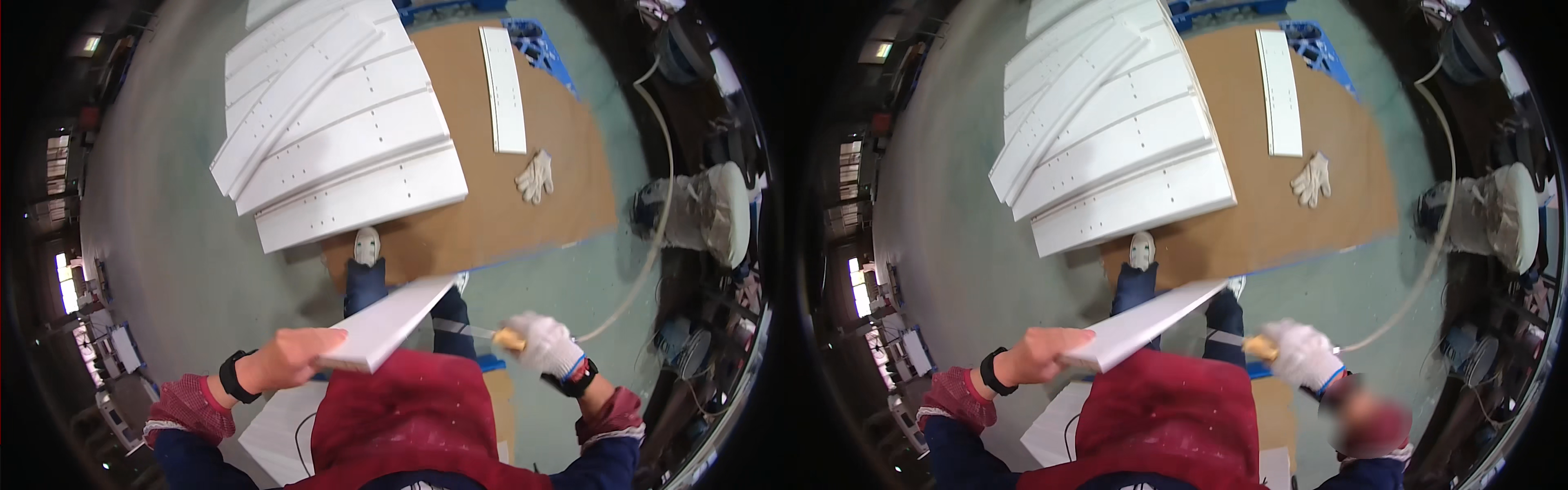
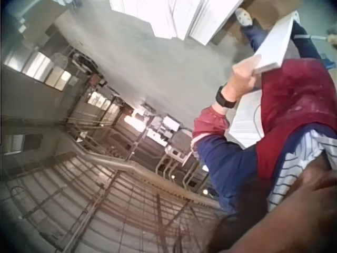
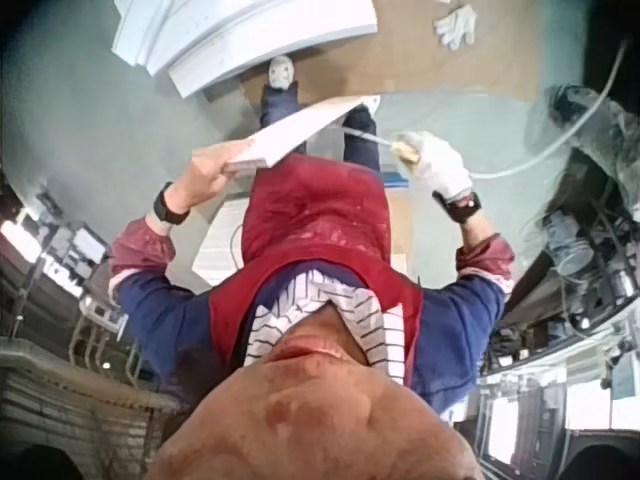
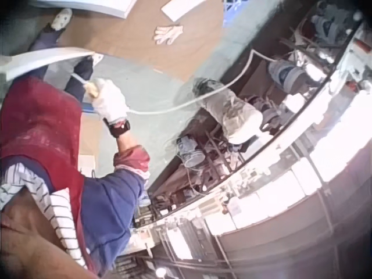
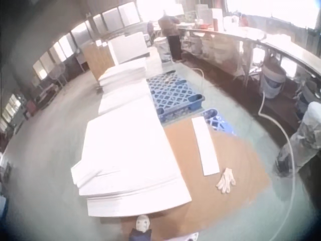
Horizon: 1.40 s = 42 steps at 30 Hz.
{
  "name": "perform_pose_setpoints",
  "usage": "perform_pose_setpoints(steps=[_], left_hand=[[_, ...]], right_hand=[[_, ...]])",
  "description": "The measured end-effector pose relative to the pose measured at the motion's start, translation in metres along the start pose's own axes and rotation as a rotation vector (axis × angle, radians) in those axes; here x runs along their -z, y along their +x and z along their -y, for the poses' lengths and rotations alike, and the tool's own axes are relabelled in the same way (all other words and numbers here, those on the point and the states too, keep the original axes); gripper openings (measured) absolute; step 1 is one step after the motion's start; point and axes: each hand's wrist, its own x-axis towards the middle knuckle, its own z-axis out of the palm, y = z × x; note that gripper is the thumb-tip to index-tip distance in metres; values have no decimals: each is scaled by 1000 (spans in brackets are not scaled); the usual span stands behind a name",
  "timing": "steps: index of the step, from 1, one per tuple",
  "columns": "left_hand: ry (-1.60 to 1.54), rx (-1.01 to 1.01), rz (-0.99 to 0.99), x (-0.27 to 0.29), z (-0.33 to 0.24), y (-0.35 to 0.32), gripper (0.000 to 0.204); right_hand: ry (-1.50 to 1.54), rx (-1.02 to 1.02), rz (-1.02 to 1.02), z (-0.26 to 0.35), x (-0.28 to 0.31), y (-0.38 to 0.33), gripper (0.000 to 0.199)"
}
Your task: The person repeatedly picks up white rectangular panels with pre-drilled holes from a stack on a workbench. They use a screwdriver to tap the edges of each panel before placing it back onto the stack. The person handles the panels one at a time in a repetitive cycle throughout the video.
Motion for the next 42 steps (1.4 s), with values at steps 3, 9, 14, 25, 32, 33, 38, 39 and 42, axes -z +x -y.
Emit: perform_pose_setpoints(steps=[3, 9, 14, 25, 32, 33, 38, 39, 42], left_hand=[[-124, 550, -109, 24, 16, -20, 23], [-1012, 639, -864, 11, 43, -78, 33], [-1257, 480, -1254, -21, 114, -82, 39], [-1309, 418, -1457, 56, 346, -23, 34], [-556, 759, -1440, 88, 416, -64, 48], [-458, 875, -1439, 85, 417, -76, 54], [-915, 1391, -1010, -18, 385, -83, 66], [-1106, 1290, -924, -36, 382, -80, 60], [-1097, 1120, -938, -79, 387, -65, 47]], right_hand=[[-67, -199, -434, -39, 1, 2, 25], [-7, -279, -607, -120, -19, -24, 31], [190, -534, -600, -110, -36, -17, 32], [-179, -290, -136, -16, -24, 105, 22], [-146, -263, -121, -1, -11, 158, 24], [-143, -265, -111, 0, -12, 163, 24], [-145, -197, -83, 3, -22, 172, 24], [-144, -203, -67, 2, -24, 171, 23], [-148, -181, -65, -2, -28, 170, 21]])
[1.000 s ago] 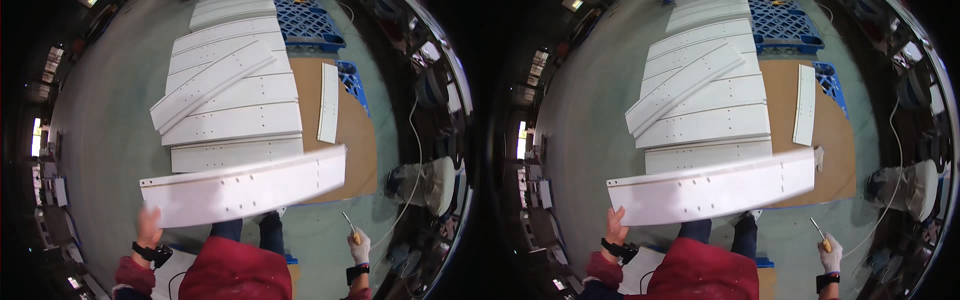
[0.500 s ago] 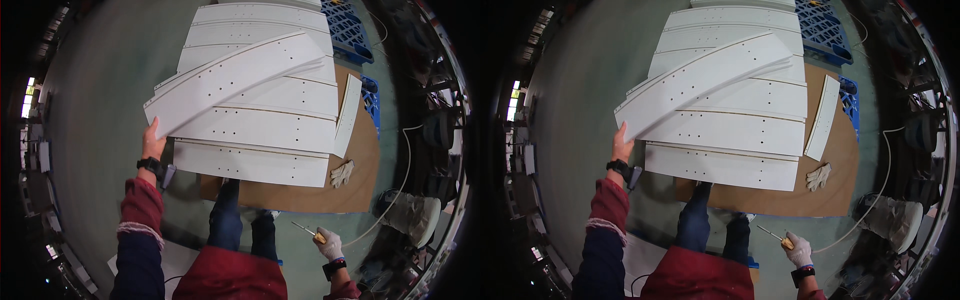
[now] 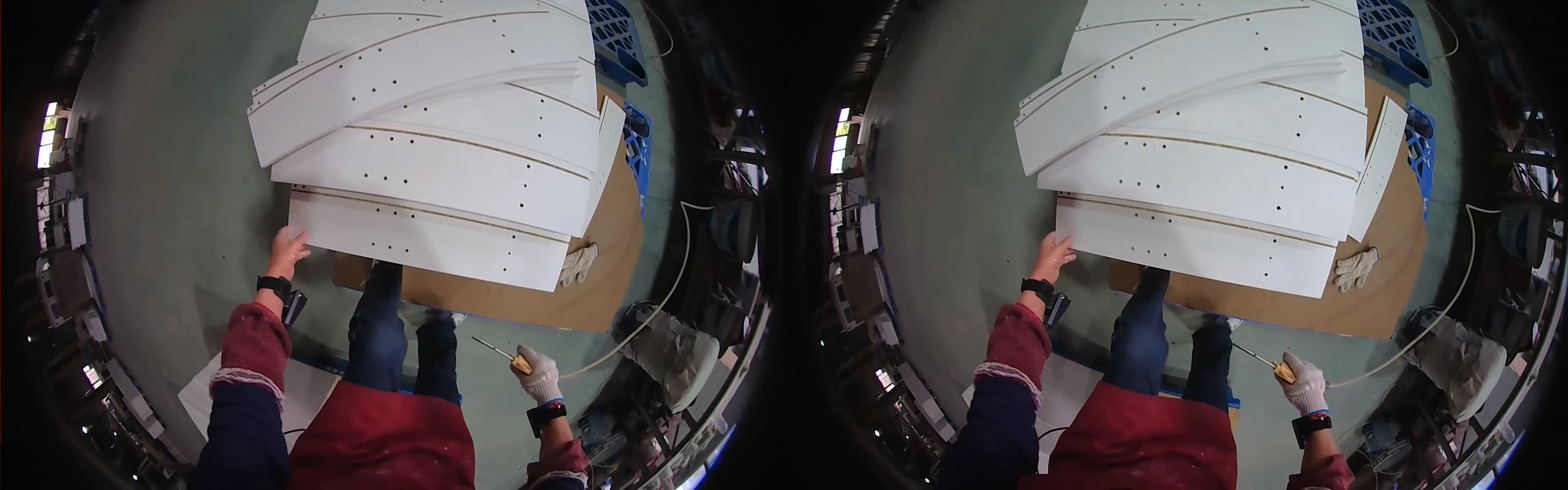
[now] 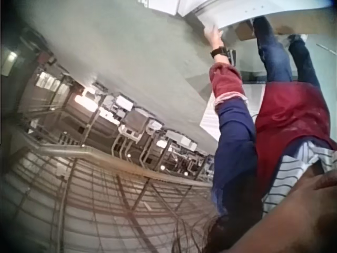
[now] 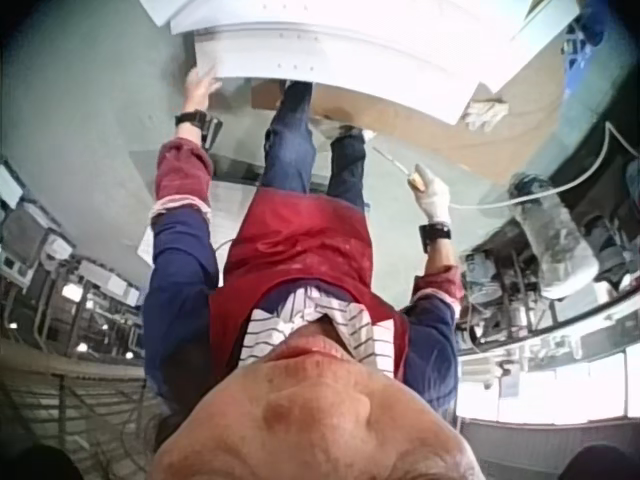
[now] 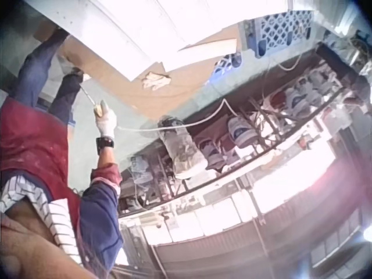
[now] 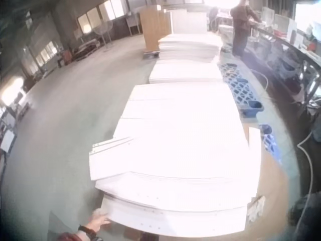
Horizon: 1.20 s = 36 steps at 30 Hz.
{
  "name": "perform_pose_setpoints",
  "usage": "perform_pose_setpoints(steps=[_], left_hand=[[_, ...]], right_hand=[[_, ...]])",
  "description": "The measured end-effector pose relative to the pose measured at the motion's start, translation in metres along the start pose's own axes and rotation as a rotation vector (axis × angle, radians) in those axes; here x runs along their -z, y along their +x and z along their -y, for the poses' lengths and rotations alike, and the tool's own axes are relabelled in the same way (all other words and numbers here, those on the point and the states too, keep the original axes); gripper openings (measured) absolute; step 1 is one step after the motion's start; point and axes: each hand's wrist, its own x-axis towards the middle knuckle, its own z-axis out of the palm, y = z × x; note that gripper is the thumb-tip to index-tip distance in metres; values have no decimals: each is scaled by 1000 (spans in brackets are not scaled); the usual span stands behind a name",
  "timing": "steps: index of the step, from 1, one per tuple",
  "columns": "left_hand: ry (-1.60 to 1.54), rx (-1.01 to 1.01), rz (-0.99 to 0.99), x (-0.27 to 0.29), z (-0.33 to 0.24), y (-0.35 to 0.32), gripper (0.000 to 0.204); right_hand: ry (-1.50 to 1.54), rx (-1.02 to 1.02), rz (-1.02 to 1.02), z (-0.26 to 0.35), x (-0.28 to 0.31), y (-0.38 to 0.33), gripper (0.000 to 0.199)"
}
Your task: The person repeatedly picks up white rectangular panels with pre-drilled holes from a stack on a workbench. They use a screwdriver to tap the edges of each panel before placing it back onto the stack. The person handles the panels one at a time in a repetitive cycle throughout the video.
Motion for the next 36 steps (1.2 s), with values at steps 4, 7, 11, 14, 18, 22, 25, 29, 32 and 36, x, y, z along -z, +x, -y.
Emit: perform_pose_setpoints(steps=[4, 7, 11, 14, 18, 22, 25, 29, 32, 36], left_hand=[[66, -105, -161, -1, 20, 5, 29], [-190, -20, -141, -8, 34, -7, 22], [-426, 53, -18, -31, 52, -35, 18], [-612, -42, 183, -41, 55, -54, 25], [-514, -19, 305, -38, 42, -74, 39], [-315, -111, 299, -39, 32, -113, 42], [-299, -89, 240, -46, 30, -157, 52], [-303, -225, 253, -53, 21, -206, 56], [-318, -257, 326, -56, 2, -233, 58], [28, -415, 303, -56, -49, -286, 50]], right_hand=[[-1, -16, 19, -6, -1, -1, 21], [4, -49, 55, -6, -5, -5, 22], [-27, -41, -24, -12, -2, -7, 35], [41, 219, -247, -14, 12, -5, 46], [75, 306, -367, 12, 40, -7, 50], [-19, 367, -155, 77, 59, -37, 48], [-14, 274, 5, 79, 80, -38, 49], [-29, -288, -316, 0, 82, -22, 34], [42, -301, -338, -42, 62, -29, 33], [259, -143, -419, -26, 69, -54, 31]])
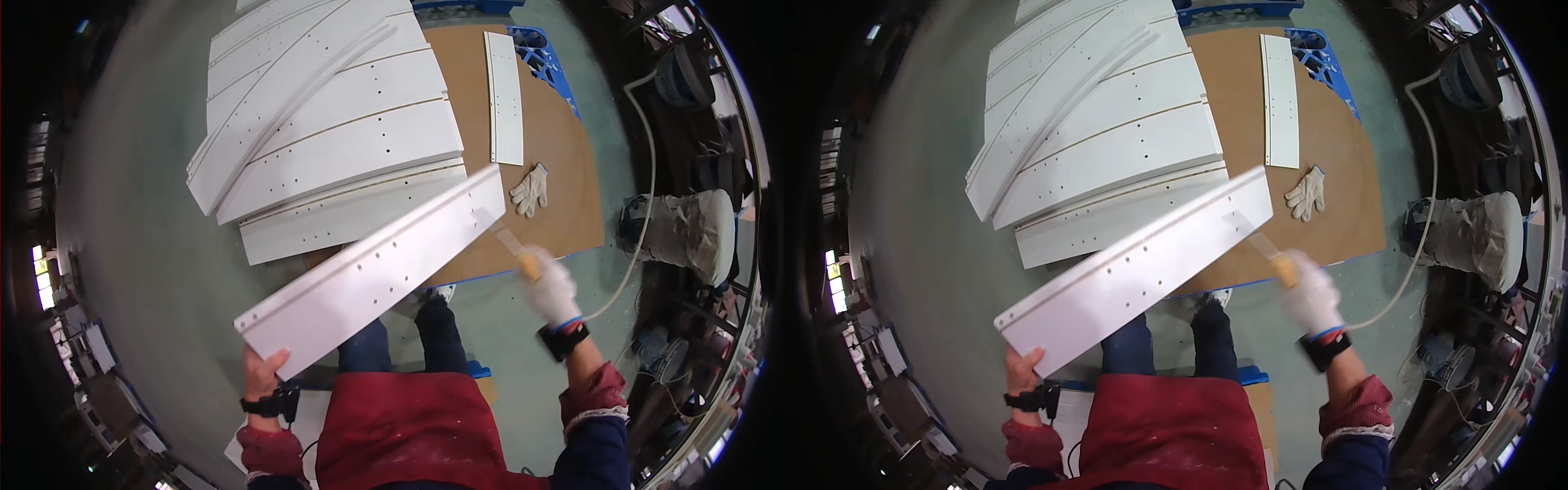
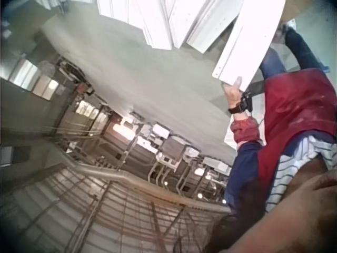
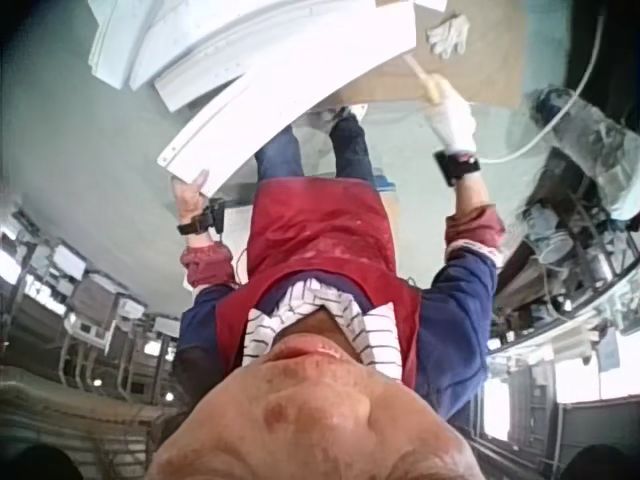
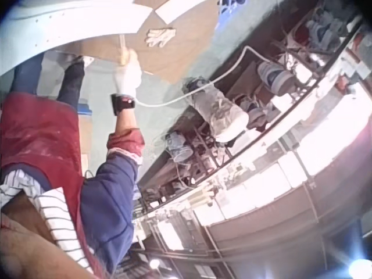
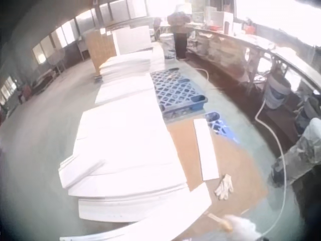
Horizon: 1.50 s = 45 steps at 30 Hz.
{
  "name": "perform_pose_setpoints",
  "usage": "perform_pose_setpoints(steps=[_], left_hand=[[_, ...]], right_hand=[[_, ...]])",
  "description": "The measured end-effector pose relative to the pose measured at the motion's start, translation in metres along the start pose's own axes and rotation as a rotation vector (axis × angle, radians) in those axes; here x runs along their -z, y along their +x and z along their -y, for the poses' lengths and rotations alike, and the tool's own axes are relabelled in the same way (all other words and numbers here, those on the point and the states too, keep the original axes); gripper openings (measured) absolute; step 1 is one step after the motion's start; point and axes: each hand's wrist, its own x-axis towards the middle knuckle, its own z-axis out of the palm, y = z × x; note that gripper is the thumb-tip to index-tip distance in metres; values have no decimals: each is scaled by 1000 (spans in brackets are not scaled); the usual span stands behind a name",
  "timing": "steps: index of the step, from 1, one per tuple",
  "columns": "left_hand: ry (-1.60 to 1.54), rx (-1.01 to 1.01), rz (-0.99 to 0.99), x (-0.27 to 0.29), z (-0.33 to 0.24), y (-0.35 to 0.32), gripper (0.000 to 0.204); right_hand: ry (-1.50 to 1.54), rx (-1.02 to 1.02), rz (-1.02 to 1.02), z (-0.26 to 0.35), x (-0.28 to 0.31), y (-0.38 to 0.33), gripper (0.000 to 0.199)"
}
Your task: The person repeatedly picks up white rectangular panels with pre-drilled holes from a stack on a workbench. They use a screwdriver to tap the edges of each panel before placing it back onto the stack. The person handles the panels one at a time in a repetitive cycle throughout the video.
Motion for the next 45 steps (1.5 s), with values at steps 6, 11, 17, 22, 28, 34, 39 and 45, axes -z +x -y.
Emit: perform_pose_setpoints(steps=[6, 11, 17, 22, 28, 34, 39, 45], left_hand=[[751, -626, 667, -36, -109, -18, 27], [1188, -951, 1278, -87, -125, -23, 23], [1307, -1084, 1402, -105, -103, -20, 24], [1032, -791, 1006, -84, -90, -11, 25], [457, 93, 132, -13, -96, -27, 32], [-99, -87, -268, 30, -74, -49, 45], [-445, -176, -448, 54, -17, 6, 52], [-687, -153, -472, 85, 36, 127, 40]], right_hand=[[-86, 401, 543, 25, 63, -44, 36], [-268, 225, 395, 8, 52, -66, 36], [-85, 422, 676, 41, 59, -78, 30], [-224, 134, 387, -19, 39, -69, 30], [-84, 69, -44, -136, 19, -82, 35], [27, -201, -78, -164, 15, -101, 27], [-51, -152, 27, -141, -6, -92, 20], [-172, 27, 197, -72, -24, -50, 22]])
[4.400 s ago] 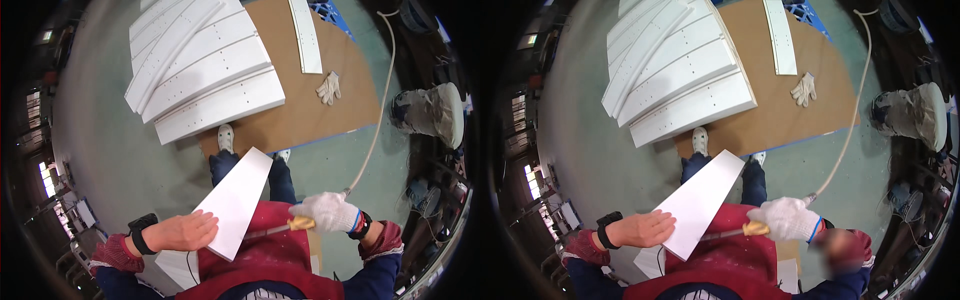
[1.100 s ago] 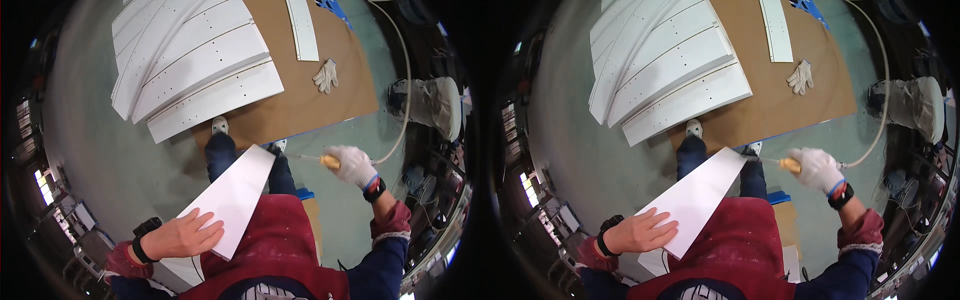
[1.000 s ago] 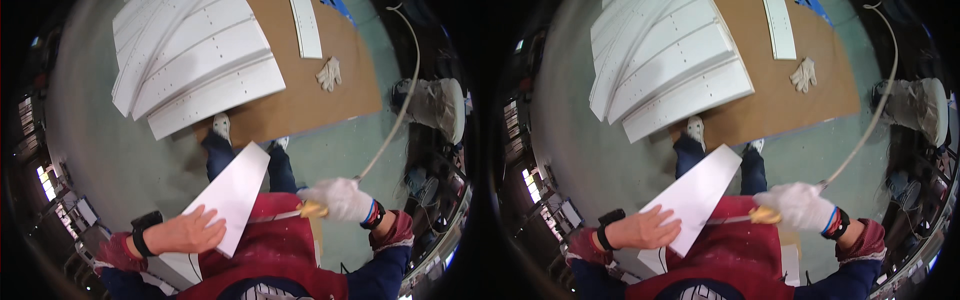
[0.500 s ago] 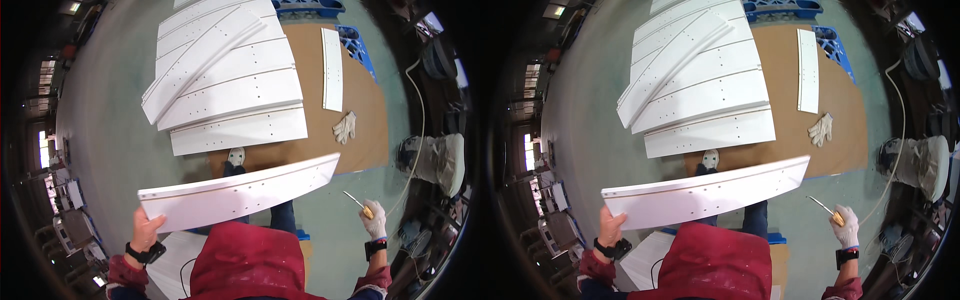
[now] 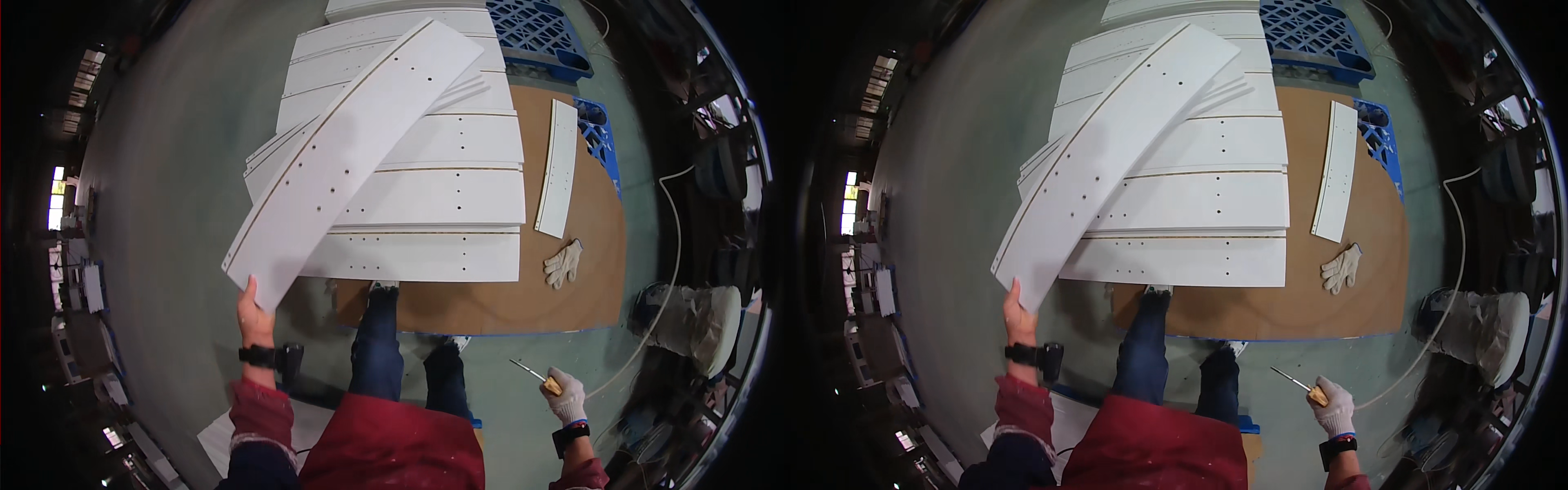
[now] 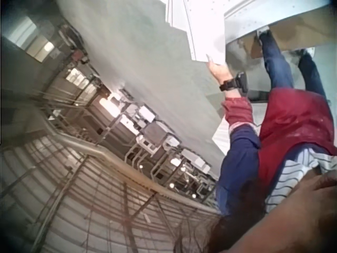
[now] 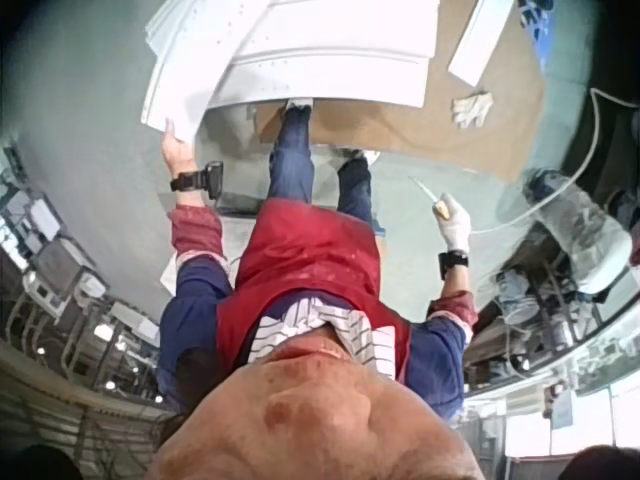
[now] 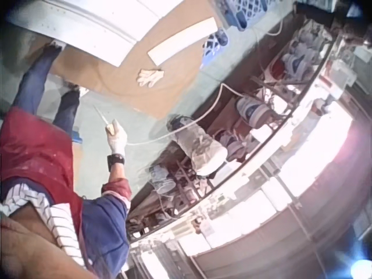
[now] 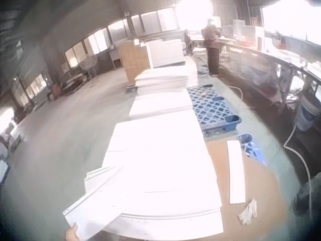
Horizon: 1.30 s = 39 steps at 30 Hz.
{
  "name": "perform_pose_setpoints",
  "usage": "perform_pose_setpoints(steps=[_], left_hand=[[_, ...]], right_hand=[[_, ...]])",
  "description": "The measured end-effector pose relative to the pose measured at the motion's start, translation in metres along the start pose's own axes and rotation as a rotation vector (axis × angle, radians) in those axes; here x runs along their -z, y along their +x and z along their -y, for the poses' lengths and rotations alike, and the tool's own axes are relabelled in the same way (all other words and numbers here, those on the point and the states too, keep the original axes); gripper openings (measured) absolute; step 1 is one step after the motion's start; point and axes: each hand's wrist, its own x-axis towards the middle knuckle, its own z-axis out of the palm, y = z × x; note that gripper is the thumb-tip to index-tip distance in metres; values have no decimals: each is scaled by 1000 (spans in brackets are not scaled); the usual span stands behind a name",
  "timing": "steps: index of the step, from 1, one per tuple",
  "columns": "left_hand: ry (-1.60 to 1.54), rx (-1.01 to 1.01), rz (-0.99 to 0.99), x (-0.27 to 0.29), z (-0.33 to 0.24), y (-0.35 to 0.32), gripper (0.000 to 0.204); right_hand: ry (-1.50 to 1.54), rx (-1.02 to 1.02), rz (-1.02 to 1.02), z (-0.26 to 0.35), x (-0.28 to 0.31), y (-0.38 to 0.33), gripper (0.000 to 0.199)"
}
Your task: The person repeatedly picks up white rectangular panels with pre-drilled holes from a stack on a workbench. They use a screwdriver to tap the edges of each panel before placing it back onto the stack. The person handles the panels one at a time in a repetitive cycle throughout the video.
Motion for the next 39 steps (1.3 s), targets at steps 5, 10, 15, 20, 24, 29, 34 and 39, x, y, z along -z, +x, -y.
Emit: perform_pose_setpoints(steps=[5, 10, 15, 20, 24, 29, 34, 39], left_hand=[[53, 57, 39, -9, 2, 86, 42], [310, 80, 93, -16, -17, 150, 45], [1027, -383, 24, 2, -37, 161, 63], [919, 342, -104, 56, 17, 107, 92], [822, 390, 59, 81, 95, 105, 64], [683, 283, -35, 100, 125, 104, 27], [448, 397, -106, 114, 134, 69, 28], [472, 532, -113, 127, 132, 36, 40]], right_hand=[[3, 32, 13, 48, -1, 32, 22], [-5, 64, 53, 72, -10, 51, 24], [-43, 61, 97, 87, -20, 65, 24], [-77, 97, 140, 98, -29, 74, 26], [-83, 105, 157, 100, -32, 75, 27], [-127, 86, 200, 95, -32, 73, 27], [-125, 79, 157, 92, -31, 70, 34], [19, 189, -31, 95, -18, 81, 43]])
